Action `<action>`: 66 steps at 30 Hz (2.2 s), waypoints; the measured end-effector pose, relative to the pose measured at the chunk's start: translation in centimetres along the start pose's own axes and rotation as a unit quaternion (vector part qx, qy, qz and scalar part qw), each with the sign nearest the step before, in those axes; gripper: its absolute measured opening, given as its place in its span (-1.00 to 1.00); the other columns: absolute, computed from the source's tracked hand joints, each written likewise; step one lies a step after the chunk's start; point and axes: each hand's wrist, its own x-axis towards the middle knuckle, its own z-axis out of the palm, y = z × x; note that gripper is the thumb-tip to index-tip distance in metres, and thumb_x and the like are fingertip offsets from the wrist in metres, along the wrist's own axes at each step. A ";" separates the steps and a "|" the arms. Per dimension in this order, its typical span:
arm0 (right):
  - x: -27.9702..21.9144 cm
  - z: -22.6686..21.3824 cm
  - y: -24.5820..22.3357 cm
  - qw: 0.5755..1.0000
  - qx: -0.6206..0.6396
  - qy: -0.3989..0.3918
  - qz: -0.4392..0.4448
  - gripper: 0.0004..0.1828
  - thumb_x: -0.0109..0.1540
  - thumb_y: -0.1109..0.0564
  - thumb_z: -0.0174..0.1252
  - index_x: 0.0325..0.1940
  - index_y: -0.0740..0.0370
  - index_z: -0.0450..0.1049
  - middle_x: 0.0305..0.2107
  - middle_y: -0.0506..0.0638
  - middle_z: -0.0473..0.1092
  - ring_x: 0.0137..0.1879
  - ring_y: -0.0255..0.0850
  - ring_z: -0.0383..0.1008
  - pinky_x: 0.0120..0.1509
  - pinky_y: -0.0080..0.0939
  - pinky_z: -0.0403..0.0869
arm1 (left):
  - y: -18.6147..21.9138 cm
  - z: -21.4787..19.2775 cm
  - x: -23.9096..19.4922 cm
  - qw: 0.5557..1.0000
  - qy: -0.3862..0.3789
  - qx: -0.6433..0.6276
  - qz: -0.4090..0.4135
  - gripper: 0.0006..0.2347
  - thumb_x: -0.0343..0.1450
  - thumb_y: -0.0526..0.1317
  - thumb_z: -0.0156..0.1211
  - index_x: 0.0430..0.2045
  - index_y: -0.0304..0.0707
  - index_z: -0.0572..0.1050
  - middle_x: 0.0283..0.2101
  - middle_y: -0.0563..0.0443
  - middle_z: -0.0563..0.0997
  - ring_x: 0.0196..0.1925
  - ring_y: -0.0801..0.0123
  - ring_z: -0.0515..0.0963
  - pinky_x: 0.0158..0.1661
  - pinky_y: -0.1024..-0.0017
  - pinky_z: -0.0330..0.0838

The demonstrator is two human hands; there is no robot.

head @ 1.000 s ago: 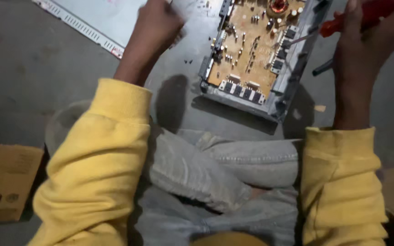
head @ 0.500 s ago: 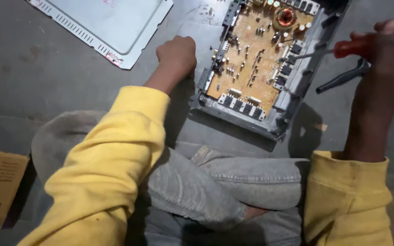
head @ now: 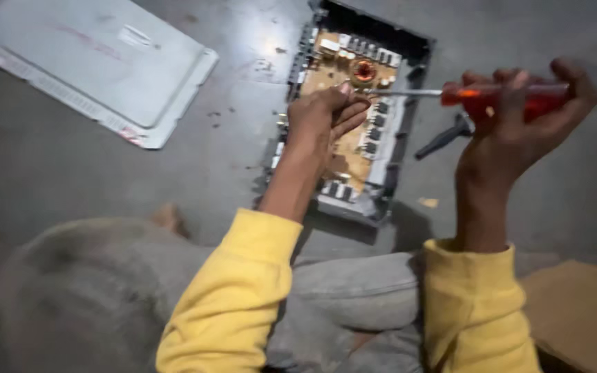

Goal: The person sits on the floor and uses a screwdriver to tighten screws on a circuit board inside an electronic device casing. The person systematically works across the board, securing components in place.

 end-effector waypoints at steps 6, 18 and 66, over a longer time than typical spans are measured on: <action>-2.1 0.3 -2.3 0.996 -0.076 0.037 -0.001 -0.67 0.66 0.19 0.06 0.39 0.09 0.07 0.15 0.11 0.26 0.17 -0.03 0.51 0.31 0.07 0.57 | -3.8 1.8 -0.7 0.992 0.026 -0.114 -0.044 -0.83 0.47 -0.34 0.13 -0.21 -0.61 0.49 -0.19 -0.43 0.66 -0.26 0.16 0.75 -0.10 0.29 0.59; -6.3 -0.6 -6.6 0.967 -0.239 0.023 0.084 -0.76 0.64 0.10 0.00 0.15 0.40 0.30 -0.01 0.13 0.38 0.14 0.01 0.59 0.28 0.08 0.64 | -13.4 0.6 -3.5 0.955 0.038 -0.249 -0.157 -0.87 0.51 -0.32 0.08 -0.19 -0.46 0.46 -0.11 -0.33 0.64 -0.07 0.12 0.68 0.08 0.22 0.57; -0.4 -0.2 2.3 0.963 -0.206 -0.173 -0.008 -0.56 0.57 0.36 -0.10 0.43 0.01 -0.04 0.09 0.03 0.31 0.18 -0.19 0.49 0.39 -0.24 0.57 | -14.3 0.8 5.6 0.940 -0.129 -0.306 -0.075 -0.24 0.20 -0.67 -0.27 0.43 -0.68 -0.21 0.38 -0.50 0.14 0.47 -0.08 0.16 0.39 0.25 0.21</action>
